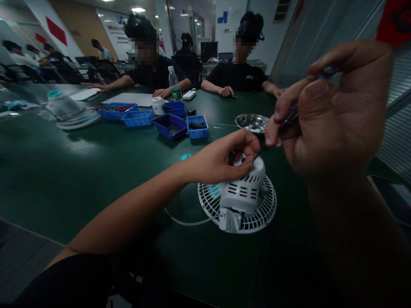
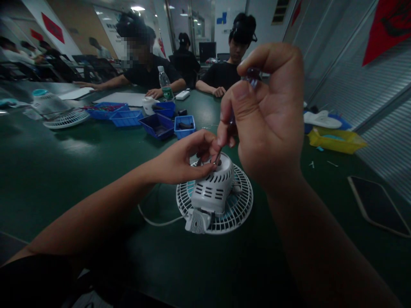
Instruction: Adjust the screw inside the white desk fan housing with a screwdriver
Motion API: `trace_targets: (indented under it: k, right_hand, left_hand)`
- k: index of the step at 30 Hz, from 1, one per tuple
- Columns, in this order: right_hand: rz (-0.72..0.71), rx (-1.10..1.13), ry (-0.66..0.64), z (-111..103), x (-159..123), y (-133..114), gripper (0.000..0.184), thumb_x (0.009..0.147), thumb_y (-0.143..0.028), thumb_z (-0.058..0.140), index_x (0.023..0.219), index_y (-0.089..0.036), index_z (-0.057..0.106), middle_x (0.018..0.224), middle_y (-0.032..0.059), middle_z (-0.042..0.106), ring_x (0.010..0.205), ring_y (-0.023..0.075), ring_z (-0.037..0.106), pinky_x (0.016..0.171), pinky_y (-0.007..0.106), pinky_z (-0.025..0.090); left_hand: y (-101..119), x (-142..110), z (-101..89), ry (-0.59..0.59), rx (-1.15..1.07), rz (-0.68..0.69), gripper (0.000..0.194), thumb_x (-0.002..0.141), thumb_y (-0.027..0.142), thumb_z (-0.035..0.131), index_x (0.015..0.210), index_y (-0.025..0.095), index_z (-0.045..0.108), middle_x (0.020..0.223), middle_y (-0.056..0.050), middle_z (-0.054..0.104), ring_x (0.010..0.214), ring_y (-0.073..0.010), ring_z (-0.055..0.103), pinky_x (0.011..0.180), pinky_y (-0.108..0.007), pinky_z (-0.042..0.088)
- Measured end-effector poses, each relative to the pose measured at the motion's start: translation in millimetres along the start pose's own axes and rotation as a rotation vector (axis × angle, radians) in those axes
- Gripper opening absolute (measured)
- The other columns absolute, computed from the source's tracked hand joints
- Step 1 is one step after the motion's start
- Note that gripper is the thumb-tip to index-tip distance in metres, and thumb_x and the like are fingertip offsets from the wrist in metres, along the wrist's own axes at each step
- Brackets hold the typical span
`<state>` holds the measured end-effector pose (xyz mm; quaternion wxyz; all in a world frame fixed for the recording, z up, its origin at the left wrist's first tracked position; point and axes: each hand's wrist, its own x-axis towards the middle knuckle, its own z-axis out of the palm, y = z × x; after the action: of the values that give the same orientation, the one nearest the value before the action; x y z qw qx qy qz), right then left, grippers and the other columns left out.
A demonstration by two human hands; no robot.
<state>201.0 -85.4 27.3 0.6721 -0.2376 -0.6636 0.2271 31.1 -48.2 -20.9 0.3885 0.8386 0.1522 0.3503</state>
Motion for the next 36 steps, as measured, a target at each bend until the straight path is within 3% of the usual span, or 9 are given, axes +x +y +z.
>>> trace_targets:
  k: [13, 17, 22, 27, 31, 36]
  right_hand:
    - [-0.076, 0.021, -0.062, 2, 2, 6, 0.021, 0.098, -0.038, 0.067, 0.094, -0.026, 0.051, 0.084, -0.0066, 0.052, 0.055, 0.0034, 0.053, 0.044, 0.019, 0.044]
    - [-0.024, 0.057, -0.068, 3, 2, 4, 0.015, 0.099, -0.031, 0.065, 0.095, -0.027, 0.051, 0.082, -0.0059, 0.051, 0.056, 0.006, 0.053, 0.043, 0.021, 0.045]
    - [-0.082, -0.003, -0.084, 2, 1, 4, 0.019, 0.1, -0.036, 0.065, 0.094, -0.026, 0.05, 0.085, -0.0069, 0.05, 0.057, 0.002, 0.052, 0.047, 0.016, 0.044]
    - [-0.028, 0.012, -0.089, 1, 1, 3, 0.016, 0.1, -0.037, 0.066, 0.095, -0.028, 0.053, 0.078, -0.0063, 0.05, 0.053, 0.0048, 0.052, 0.044, 0.019, 0.047]
    - [-0.052, -0.057, -0.127, -1, 1, 5, 0.016, 0.101, -0.039, 0.064, 0.098, -0.029, 0.052, 0.077, -0.0075, 0.052, 0.051, 0.0037, 0.052, 0.043, 0.018, 0.048]
    - [-0.107, -0.151, -0.24, -3, 0, 10, 0.016, 0.106, -0.043, 0.055, 0.106, -0.028, 0.049, 0.078, -0.012, 0.053, 0.049, -0.0009, 0.054, 0.044, 0.013, 0.045]
  left_hand:
    - [-1, -1, 0.0, -0.005, 0.004, 0.028, 0.027, 0.088, 0.018, 0.069, 0.11, 0.017, 0.054, 0.091, -0.002, 0.062, 0.079, -0.0108, 0.057, 0.069, -0.025, 0.049]
    - [-2, -1, 0.5, -0.009, 0.014, 0.034, 0.027, 0.088, 0.018, 0.069, 0.111, 0.018, 0.054, 0.092, -0.002, 0.062, 0.077, -0.0102, 0.056, 0.069, -0.025, 0.049]
    - [2, -1, -3.2, -0.029, 0.08, 0.012, 0.026, 0.088, 0.017, 0.068, 0.112, 0.017, 0.058, 0.097, -0.005, 0.065, 0.082, -0.0121, 0.06, 0.07, -0.025, 0.051]
    - [10, 0, -12.0, -0.079, 0.143, 0.039, 0.019, 0.091, 0.017, 0.067, 0.109, 0.014, 0.064, 0.1, -0.006, 0.071, 0.088, -0.0125, 0.065, 0.075, -0.024, 0.053]
    - [16, 1, -17.4, -0.102, 0.145, 0.016, 0.013, 0.094, 0.017, 0.066, 0.106, 0.014, 0.066, 0.104, -0.007, 0.076, 0.093, -0.0131, 0.07, 0.086, -0.025, 0.054]
    - [20, 3, -19.9, -0.114, 0.176, 0.007, 0.006, 0.093, 0.016, 0.065, 0.099, 0.014, 0.067, 0.1, -0.006, 0.078, 0.091, -0.0137, 0.07, 0.086, -0.027, 0.055]
